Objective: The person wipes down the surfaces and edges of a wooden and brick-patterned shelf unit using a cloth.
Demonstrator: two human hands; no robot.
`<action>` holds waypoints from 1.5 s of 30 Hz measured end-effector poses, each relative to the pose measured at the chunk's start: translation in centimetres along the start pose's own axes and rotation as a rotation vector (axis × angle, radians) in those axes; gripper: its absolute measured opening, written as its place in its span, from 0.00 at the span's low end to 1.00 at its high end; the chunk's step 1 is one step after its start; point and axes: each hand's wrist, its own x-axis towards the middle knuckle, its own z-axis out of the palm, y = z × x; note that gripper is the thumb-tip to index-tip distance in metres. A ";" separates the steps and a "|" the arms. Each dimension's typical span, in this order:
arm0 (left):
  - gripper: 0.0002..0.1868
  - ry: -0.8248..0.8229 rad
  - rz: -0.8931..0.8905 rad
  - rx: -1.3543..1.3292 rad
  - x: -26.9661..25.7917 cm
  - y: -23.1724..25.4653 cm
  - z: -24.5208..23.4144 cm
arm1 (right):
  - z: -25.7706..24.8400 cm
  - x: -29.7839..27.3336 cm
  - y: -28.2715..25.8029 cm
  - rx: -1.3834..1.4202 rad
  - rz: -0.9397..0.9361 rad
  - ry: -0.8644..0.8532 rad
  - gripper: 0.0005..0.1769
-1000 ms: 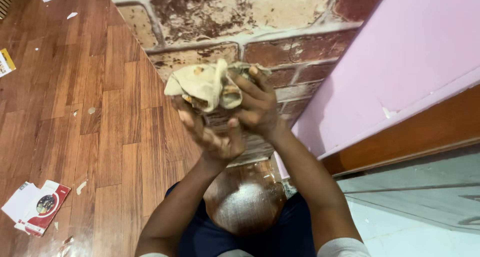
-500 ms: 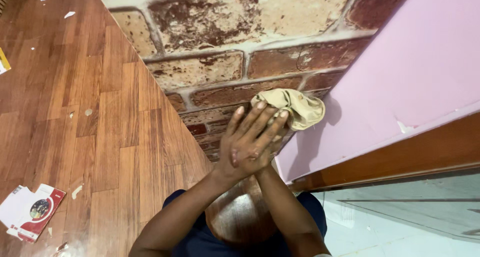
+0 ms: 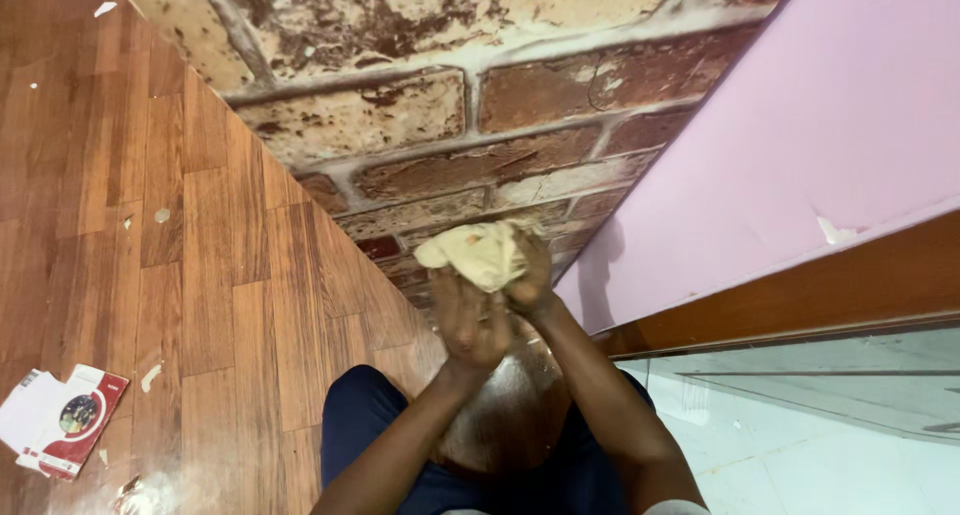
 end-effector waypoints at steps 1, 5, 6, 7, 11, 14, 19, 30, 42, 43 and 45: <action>0.34 -0.085 0.039 -0.070 0.2 1.2 0.7 | -0.9 -1.5 0.3 0.564 0.387 0.108 0.35; 0.40 -0.215 0.249 -0.126 6.1 3.4 1.7 | -0.3 0.0 3.6 1.087 0.294 -0.017 0.41; 0.41 -0.173 0.323 -0.069 7.8 2.8 1.6 | -0.1 1.2 4.5 1.217 0.264 -0.041 0.43; 0.42 -0.137 0.398 -0.010 8.6 2.0 1.2 | 0.2 2.1 5.0 1.350 0.232 -0.060 0.46; 0.36 0.269 0.241 -0.206 5.8 -3.0 -2.0 | 4.9 1.6 4.1 0.420 -0.134 0.037 0.42; 0.36 0.201 -0.058 -0.317 -0.3 -3.3 -0.3 | 4.0 -2.1 4.6 -0.267 -0.401 -0.168 0.33; 0.37 -0.206 0.083 -0.135 -1.5 -0.4 5.1 | -0.4 -6.3 7.4 0.273 -0.050 -0.146 0.25; 0.41 0.118 0.004 -0.197 -6.3 -5.2 3.2 | 2.8 -9.6 8.3 -0.439 -0.360 -0.275 0.20; 0.47 -0.182 0.358 0.034 -1.4 -3.6 6.0 | 5.1 -9.7 6.3 0.092 0.066 0.241 0.20; 0.49 -0.042 0.263 0.025 -2.8 -5.8 4.5 | 6.6 -9.1 6.9 -0.030 -0.018 0.162 0.20; 0.51 0.119 0.105 -0.058 -6.7 -8.7 3.2 | 7.7 -9.5 8.0 -0.232 -0.147 0.004 0.21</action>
